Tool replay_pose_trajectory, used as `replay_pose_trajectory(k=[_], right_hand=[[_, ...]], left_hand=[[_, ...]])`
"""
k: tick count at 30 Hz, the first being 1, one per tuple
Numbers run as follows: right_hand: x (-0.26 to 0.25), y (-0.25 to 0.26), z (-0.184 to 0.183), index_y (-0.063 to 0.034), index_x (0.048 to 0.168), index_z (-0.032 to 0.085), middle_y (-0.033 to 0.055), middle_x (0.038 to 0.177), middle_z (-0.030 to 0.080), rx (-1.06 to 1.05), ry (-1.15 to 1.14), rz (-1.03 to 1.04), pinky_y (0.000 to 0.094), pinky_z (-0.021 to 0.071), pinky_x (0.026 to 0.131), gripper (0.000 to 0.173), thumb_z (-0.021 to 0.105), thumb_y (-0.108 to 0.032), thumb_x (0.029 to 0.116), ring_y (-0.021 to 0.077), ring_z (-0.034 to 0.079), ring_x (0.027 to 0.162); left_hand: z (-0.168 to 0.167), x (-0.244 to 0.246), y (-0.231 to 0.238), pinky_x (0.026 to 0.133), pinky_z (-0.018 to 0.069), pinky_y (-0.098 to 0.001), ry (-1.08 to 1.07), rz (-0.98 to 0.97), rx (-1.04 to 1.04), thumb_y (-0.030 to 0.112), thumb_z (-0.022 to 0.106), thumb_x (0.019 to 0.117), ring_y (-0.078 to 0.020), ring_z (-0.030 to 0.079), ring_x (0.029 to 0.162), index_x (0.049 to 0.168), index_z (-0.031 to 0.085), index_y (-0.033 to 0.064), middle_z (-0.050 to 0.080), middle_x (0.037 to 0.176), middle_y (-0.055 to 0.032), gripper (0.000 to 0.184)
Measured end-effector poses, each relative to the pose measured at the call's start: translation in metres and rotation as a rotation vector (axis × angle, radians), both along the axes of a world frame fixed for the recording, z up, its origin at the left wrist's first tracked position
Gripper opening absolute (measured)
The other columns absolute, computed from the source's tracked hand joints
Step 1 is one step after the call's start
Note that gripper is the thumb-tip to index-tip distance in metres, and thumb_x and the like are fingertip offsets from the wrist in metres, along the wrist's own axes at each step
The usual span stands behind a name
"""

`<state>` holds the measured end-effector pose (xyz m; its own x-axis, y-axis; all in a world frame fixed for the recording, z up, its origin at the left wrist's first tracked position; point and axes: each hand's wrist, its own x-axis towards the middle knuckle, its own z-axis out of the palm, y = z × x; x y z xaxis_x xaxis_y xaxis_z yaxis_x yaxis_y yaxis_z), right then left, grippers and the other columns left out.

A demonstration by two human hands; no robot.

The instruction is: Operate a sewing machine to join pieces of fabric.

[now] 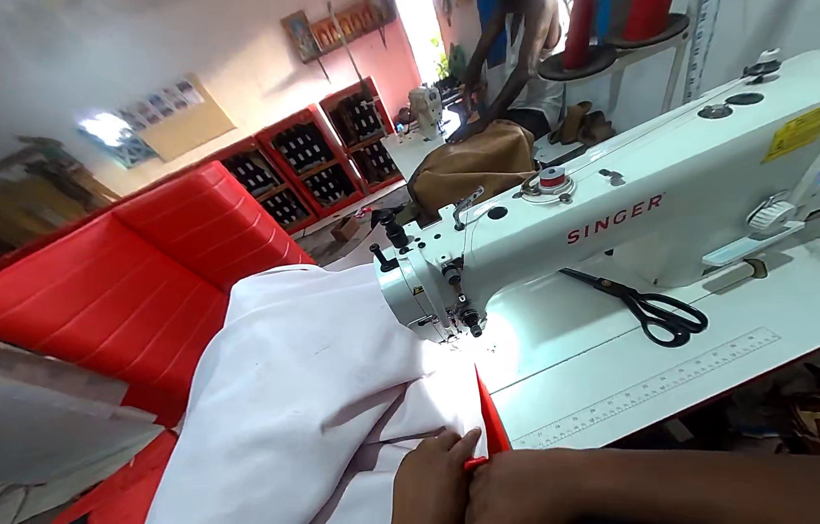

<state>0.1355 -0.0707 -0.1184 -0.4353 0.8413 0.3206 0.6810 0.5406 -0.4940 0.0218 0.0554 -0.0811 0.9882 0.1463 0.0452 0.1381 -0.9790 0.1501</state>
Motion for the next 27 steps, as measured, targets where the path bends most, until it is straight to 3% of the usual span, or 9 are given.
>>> replay_pose_trajectory(k=[1, 3, 6, 11, 16, 21, 27], right_hand=[[0.014, -0.006, -0.006, -0.0075, 0.109, 0.077, 0.0113, 0.098, 0.076, 0.093, -0.057, -0.051, 0.0509, 0.0555, 0.085, 0.018, 0.066, -0.005, 0.0948, 0.0296, 0.073, 0.094], [0.035, -0.022, -0.021, -0.0099, 0.106, 0.073, 0.0072, 0.104, 0.075, 0.213, -0.127, -0.188, 0.0449, 0.0541, 0.094, 0.016, 0.059, -0.008, 0.0999, 0.0259, 0.070, 0.103], [0.044, -0.040, -0.035, -0.0052, 0.107, 0.071, 0.0099, 0.114, 0.074, 0.223, -0.081, -0.269, 0.0374, 0.0511, 0.106, 0.021, 0.052, -0.012, 0.1059, 0.0251, 0.069, 0.115], [0.040, -0.038, -0.039, -0.0067, 0.104, 0.072, 0.0089, 0.111, 0.075, 0.281, -0.080, -0.276, 0.0340, 0.0535, 0.101, 0.021, 0.052, -0.013, 0.1057, 0.0229, 0.070, 0.111], [0.039, -0.038, -0.037, -0.0066, 0.103, 0.073, 0.0089, 0.109, 0.076, 0.278, -0.065, -0.272, 0.0339, 0.0547, 0.099, 0.022, 0.053, -0.014, 0.1053, 0.0225, 0.071, 0.108], [0.038, -0.034, -0.035, -0.0061, 0.105, 0.073, 0.0081, 0.105, 0.076, 0.269, -0.066, -0.275, 0.0332, 0.0567, 0.095, 0.021, 0.055, -0.016, 0.1042, 0.0209, 0.073, 0.105], [0.046, -0.028, -0.028, -0.0060, 0.105, 0.074, 0.0079, 0.107, 0.076, 0.179, -0.074, -0.273, 0.0341, 0.0575, 0.094, 0.022, 0.056, -0.018, 0.1042, 0.0207, 0.073, 0.105]], left_hand=[[-0.006, 0.001, 0.000, 0.069, 0.0587, -0.0537, -0.068, -0.016, 0.037, 0.006, 0.064, 0.0913, -0.0351, 0.074, 0.087, 0.121, 0.078, 0.0164, 0.076, 0.097, -0.0128, 0.034], [-0.014, 0.006, 0.002, 0.061, 0.0578, -0.0508, -0.129, -0.045, 0.097, 0.002, 0.064, 0.0879, -0.0334, 0.073, 0.076, 0.118, 0.079, 0.0196, 0.073, 0.086, -0.0121, 0.038], [-0.004, 0.015, 0.000, 0.067, 0.0580, -0.0520, 0.038, -0.055, 0.116, 0.004, 0.060, 0.0934, -0.0343, 0.073, 0.082, 0.122, 0.077, 0.0217, 0.073, 0.091, -0.0129, 0.037], [-0.009, 0.021, -0.003, 0.067, 0.0586, -0.0495, 0.020, -0.069, 0.164, 0.005, 0.062, 0.0915, -0.0325, 0.074, 0.082, 0.112, 0.080, 0.0188, 0.074, 0.088, -0.0109, 0.030], [-0.035, 0.019, -0.008, 0.056, 0.0558, -0.0470, -0.246, -0.008, 0.183, 0.008, 0.067, 0.0827, -0.0305, 0.072, 0.071, 0.099, 0.082, 0.0180, 0.071, 0.078, -0.0087, 0.024], [-0.062, 0.015, 0.002, 0.057, 0.0530, -0.0413, -0.441, -0.075, 0.182, 0.020, 0.055, 0.0898, -0.0227, 0.071, 0.073, 0.097, 0.081, 0.0215, 0.078, 0.111, 0.0041, 0.026], [-0.061, 0.026, 0.010, 0.057, 0.0533, -0.0398, -0.432, -0.088, 0.179, 0.020, 0.056, 0.0891, -0.0199, 0.070, 0.072, 0.093, 0.080, 0.0214, 0.078, 0.112, 0.0069, 0.024]])
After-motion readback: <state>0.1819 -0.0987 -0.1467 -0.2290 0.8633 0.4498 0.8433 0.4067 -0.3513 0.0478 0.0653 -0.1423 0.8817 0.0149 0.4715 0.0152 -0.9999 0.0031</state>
